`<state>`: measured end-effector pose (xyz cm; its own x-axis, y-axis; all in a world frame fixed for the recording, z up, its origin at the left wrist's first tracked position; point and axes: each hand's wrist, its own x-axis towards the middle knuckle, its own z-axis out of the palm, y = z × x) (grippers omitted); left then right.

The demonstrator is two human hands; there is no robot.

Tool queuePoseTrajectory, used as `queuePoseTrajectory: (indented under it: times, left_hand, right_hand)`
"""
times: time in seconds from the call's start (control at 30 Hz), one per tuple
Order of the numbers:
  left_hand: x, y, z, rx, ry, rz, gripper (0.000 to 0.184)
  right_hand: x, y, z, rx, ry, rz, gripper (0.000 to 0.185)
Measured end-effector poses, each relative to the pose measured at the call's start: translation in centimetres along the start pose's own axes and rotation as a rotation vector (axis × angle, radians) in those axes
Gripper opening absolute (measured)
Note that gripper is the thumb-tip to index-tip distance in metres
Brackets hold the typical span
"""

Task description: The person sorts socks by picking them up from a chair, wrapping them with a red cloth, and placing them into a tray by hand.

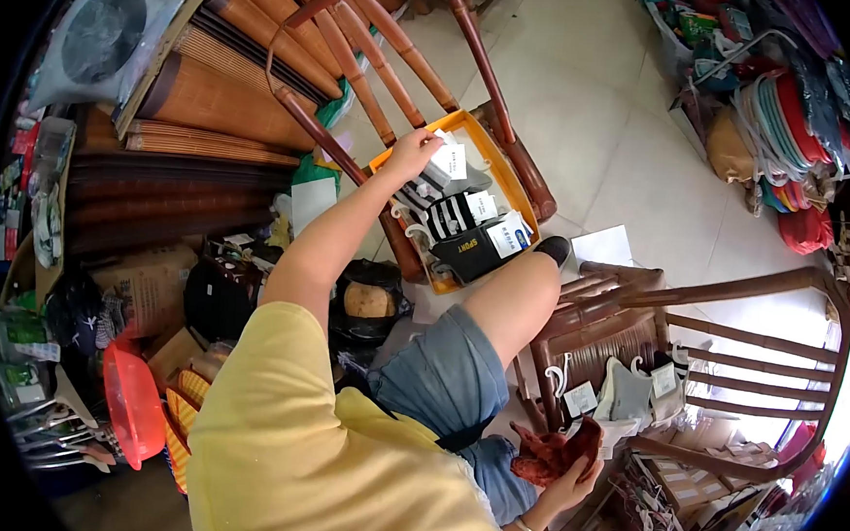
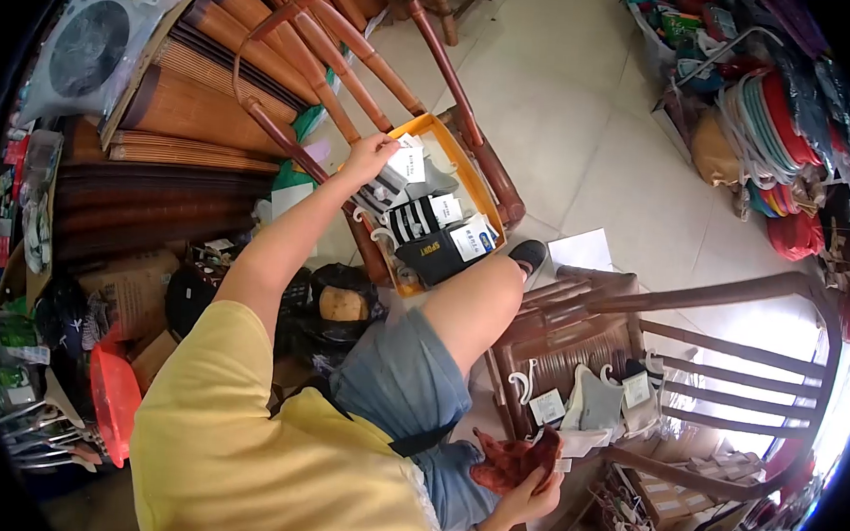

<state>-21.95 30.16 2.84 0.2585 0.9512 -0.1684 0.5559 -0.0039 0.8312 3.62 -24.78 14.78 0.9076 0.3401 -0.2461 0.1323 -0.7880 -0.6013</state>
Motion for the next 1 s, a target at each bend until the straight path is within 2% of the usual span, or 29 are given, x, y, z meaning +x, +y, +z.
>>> queuePoseTrajectory:
  times: [0.07, 0.13, 0.17, 0.2, 0.3, 0.37, 0.47, 0.53, 0.6, 0.63, 0.67, 0.73, 0.8, 0.93, 1.0]
  left_hand:
    - [3.0, -2.7, 1.8, 0.046, -0.056, -0.018, 0.035]
    - [5.8, -8.5, 5.2, -0.012, 0.004, 0.059, 0.043]
    - [4.1, -5.2, 4.6, 0.306, 0.025, 0.019, 0.049]
    - [3.8, -5.6, 5.1, 0.442, 0.047, 0.002, 0.045]
    - [2.4, -7.1, 5.8, 0.488, -0.012, -0.068, 0.043]
    - [0.6, -8.1, 5.9, 0.645, -0.031, 0.107, 0.047]
    - [-1.5, -9.1, 6.3, 0.697, 0.048, 0.079, 0.053]
    - [-1.6, -9.1, 6.2, 0.709, 0.013, 0.041, 0.056]
    - [-1.5, -9.4, 6.5, 0.717, -0.007, 0.088, 0.056]
    - [-1.5, -8.6, 6.1, 0.73, -0.089, 0.095, 0.055]
    - [-1.4, -8.8, 5.9, 0.73, -0.086, 0.097, 0.055]
    - [-1.4, -9.1, 5.2, 0.728, -0.211, 0.224, 0.053]
    - [-1.8, -9.2, 4.8, 0.754, -0.253, 0.203, 0.05]
    - [-3.1, -9.4, 5.4, 0.792, -0.106, 0.233, 0.039]
    - [-4.3, -8.8, 5.2, 0.727, -0.011, 0.133, 0.034]
  right_hand:
    - [0.6, 0.4, 0.3, -0.041, -0.033, -0.031, 0.034]
    - [1.1, -0.4, 0.7, -0.084, -0.067, -0.064, 0.03]
    - [1.3, -1.5, 0.8, -0.045, -0.091, -0.066, 0.027]
    - [1.5, -2.2, 1.0, -0.004, -0.115, -0.068, 0.025]
    - [2.3, -2.4, 1.7, 0.138, -0.138, -0.096, 0.026]
    - [2.6, -3.1, 2.1, 0.115, -0.156, -0.096, 0.027]
    - [3.0, -3.6, 2.3, 0.074, -0.204, -0.082, 0.029]
    - [3.0, -3.7, 2.4, 0.058, -0.232, -0.065, 0.031]
    - [2.9, -3.5, 2.4, -0.014, -0.223, -0.013, 0.039]
    - [2.8, -3.5, 2.4, -0.013, -0.222, -0.014, 0.039]
    - [2.8, -3.5, 2.4, -0.046, -0.206, 0.016, 0.041]
    - [2.6, -3.5, 2.5, -0.071, -0.187, 0.048, 0.044]
    - [2.2, -3.8, 2.4, -0.212, -0.15, 0.049, 0.045]
    - [1.7, -4.8, 1.8, -0.202, -0.142, 0.034, 0.043]
    - [1.5, -3.7, 1.6, -0.177, -0.126, -0.036, 0.043]
